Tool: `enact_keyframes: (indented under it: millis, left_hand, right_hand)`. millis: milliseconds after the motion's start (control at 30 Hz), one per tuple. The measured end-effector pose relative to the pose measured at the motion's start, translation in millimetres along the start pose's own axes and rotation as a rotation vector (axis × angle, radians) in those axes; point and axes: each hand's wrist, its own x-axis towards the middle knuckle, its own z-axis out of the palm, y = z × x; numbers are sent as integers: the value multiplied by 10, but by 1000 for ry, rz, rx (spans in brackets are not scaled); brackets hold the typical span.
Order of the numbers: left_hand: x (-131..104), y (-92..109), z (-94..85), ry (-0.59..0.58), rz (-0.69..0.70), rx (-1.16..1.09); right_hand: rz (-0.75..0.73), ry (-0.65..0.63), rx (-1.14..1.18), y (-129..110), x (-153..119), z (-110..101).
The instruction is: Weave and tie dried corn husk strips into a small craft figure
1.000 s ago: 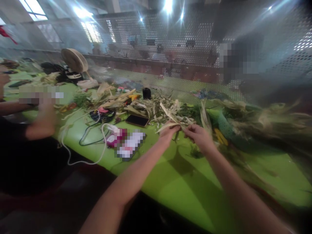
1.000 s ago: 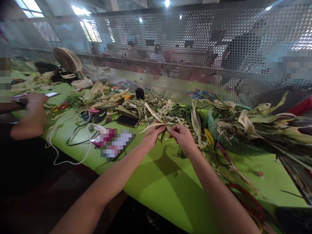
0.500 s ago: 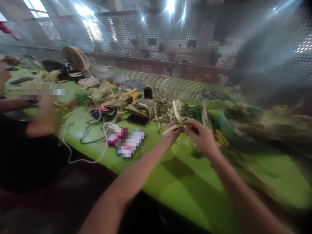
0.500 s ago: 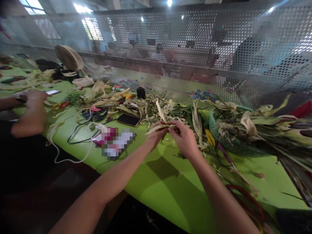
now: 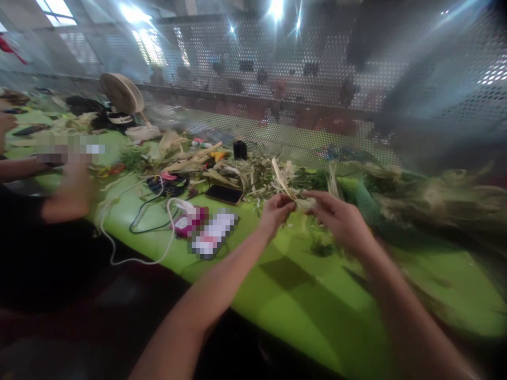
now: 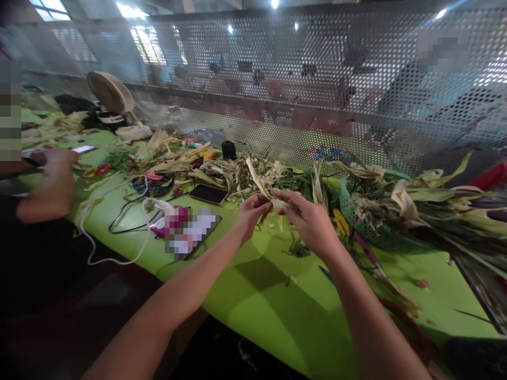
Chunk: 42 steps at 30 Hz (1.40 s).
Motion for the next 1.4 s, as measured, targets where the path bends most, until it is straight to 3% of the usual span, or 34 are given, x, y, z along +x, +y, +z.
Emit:
enact_keyframes:
  millis: [133,300,467,733,1000,1200,1400]
  left_hand:
    - [4,-25,9,-40,-89,-136]
    - [-36,-23,57,-45,-162,-204]
    - [-52,-25,75,-74,-181,-205]
    - [-95,60,86,-206,-181,-163]
    - [-133,110,158,-8,-234,-203]
    - [-88,129,131,54,-245,-310]
    - [-88,125,131,42,-243,-284]
  right_hand:
    - [23,73,45,157,72,-47]
    - [10,62,101,299,128,111]
    - [-20,125,-1,324,111,201]
    - [-91,181,-138,303,86,177]
    - [-155,133,-234,272,81,191]
    - [-420,89,-450,360,88,208]
    - [-494,150,-527,450,114,260]
